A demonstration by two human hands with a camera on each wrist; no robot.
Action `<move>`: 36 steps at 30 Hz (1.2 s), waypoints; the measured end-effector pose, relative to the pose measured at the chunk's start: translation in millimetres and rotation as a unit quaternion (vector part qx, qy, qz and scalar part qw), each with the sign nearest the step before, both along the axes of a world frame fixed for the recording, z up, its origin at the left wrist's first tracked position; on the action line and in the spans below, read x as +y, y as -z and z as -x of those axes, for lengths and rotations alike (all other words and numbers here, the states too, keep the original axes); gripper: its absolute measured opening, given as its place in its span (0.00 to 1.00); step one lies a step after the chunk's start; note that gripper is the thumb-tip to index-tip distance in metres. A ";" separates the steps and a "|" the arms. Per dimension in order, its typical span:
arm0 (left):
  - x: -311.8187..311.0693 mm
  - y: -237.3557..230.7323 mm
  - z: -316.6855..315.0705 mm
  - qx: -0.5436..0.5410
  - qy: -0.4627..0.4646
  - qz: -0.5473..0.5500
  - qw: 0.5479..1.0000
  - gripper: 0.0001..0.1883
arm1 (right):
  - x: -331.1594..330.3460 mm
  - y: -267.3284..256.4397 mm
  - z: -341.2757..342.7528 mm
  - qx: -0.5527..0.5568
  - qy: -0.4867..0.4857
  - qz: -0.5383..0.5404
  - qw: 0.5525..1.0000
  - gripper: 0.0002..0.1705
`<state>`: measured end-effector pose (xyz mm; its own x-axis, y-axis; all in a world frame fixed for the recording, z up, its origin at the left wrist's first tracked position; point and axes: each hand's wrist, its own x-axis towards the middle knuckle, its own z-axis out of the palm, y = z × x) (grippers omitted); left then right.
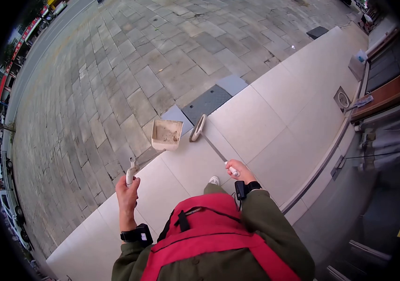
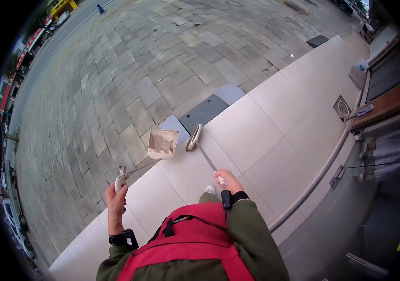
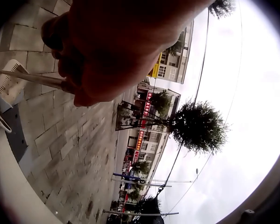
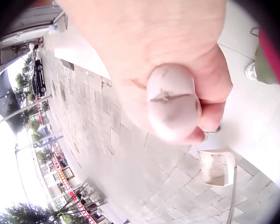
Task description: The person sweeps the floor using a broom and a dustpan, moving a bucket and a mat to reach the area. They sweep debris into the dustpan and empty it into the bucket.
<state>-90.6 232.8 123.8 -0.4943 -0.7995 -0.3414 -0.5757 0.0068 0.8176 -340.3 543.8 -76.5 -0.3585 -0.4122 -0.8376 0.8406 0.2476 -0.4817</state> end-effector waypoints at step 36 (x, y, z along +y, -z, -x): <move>-24.3 30.0 353.7 -0.110 0.552 0.153 0.813 0.12 | 62.6 -9.0 151.6 -0.021 0.354 -0.007 0.935 0.08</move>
